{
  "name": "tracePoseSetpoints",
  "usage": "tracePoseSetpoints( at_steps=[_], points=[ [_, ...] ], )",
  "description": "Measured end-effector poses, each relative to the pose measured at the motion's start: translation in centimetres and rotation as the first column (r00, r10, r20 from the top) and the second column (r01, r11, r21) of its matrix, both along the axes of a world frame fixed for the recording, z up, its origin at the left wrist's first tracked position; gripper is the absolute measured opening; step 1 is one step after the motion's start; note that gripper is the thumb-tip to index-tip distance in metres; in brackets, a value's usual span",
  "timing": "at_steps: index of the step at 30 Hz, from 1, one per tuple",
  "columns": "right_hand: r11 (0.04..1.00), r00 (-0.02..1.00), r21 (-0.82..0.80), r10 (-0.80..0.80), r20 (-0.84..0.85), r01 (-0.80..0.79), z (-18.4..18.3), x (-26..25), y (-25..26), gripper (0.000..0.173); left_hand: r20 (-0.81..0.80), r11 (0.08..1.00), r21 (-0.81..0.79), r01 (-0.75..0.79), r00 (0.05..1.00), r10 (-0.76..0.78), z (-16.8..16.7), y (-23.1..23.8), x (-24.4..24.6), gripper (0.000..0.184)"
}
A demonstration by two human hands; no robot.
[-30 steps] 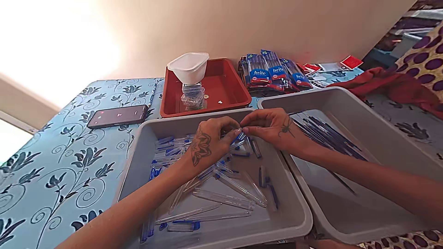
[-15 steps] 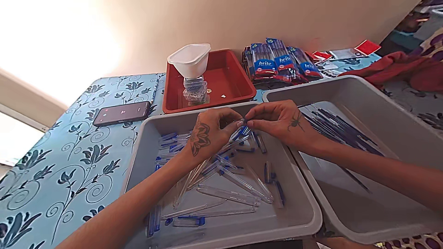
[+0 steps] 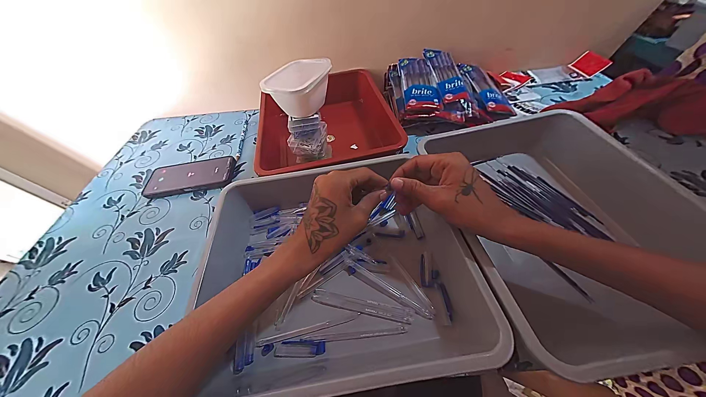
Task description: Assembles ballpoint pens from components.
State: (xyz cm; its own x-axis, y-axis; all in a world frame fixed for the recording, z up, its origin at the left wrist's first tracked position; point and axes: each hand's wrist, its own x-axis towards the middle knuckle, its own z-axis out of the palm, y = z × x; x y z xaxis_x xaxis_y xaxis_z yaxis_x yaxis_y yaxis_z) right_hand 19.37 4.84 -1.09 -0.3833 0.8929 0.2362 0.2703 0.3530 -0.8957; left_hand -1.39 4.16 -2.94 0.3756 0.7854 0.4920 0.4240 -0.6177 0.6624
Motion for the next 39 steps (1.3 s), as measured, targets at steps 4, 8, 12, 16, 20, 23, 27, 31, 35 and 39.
tracePoseSetpoints(
  at_steps=[4, 8, 12, 16, 20, 23, 27, 31, 35, 39],
  points=[
    [0.996, 0.992, 0.085, -0.003, 0.123, -0.007, -0.5, -0.1, 0.0, 0.022, -0.010, 1.000, 0.027, -0.013, 1.000, 0.013, 0.3, -0.2, 0.2, 0.008],
    [0.987, 0.986, 0.134, 0.067, 0.151, -0.087, -0.7, 0.2, 0.3, 0.016, 0.001, 0.999, 0.049, -0.023, 1.000, 0.023, 0.6, 0.1, -0.1, 0.010],
    [0.983, 0.983, 0.178, 0.022, 0.181, -0.055, -0.7, 0.0, 0.1, 0.018, 0.002, 0.998, 0.056, -0.036, 0.999, 0.036, 1.2, 0.2, -0.4, 0.012],
    [0.980, 0.990, 0.181, 0.058, 0.128, -0.081, -0.9, 0.1, 0.4, 0.015, -0.017, 0.999, 0.048, -0.012, 1.000, 0.013, 1.2, 0.4, -0.6, 0.012],
    [0.981, 0.987, 0.173, 0.062, 0.147, -0.088, -0.7, 0.2, 0.3, 0.015, -0.035, 0.998, 0.050, 0.039, 0.999, -0.037, 0.9, 0.4, -0.5, 0.015],
    [0.975, 0.978, 0.219, -0.021, 0.209, -0.026, -0.5, -0.1, -0.1, 0.035, -0.045, 0.996, 0.072, 0.055, 0.998, -0.052, 0.7, 0.3, -0.4, 0.011],
    [0.968, 0.970, 0.231, 0.035, 0.240, -0.093, -0.6, 0.1, -0.1, 0.019, -0.034, 0.999, 0.029, 0.020, 0.999, -0.019, 1.1, 0.2, -0.4, 0.011],
    [0.973, 0.979, 0.224, 0.018, 0.202, -0.064, -1.0, 0.0, 0.3, 0.023, -0.034, 0.999, 0.035, 0.021, 0.999, -0.020, 1.1, 0.2, -0.4, 0.009],
    [0.971, 0.981, 0.222, 0.042, 0.188, -0.084, -0.9, 0.0, 0.3, 0.026, -0.040, 0.999, 0.038, 0.024, 0.999, -0.022, 1.0, 0.2, -0.4, 0.009],
    [0.971, 0.975, 0.217, 0.046, 0.218, -0.095, -0.8, 0.1, 0.2, 0.021, -0.042, 0.999, 0.015, 0.029, 0.999, -0.028, 1.0, 0.2, -0.4, 0.006]
  ],
)
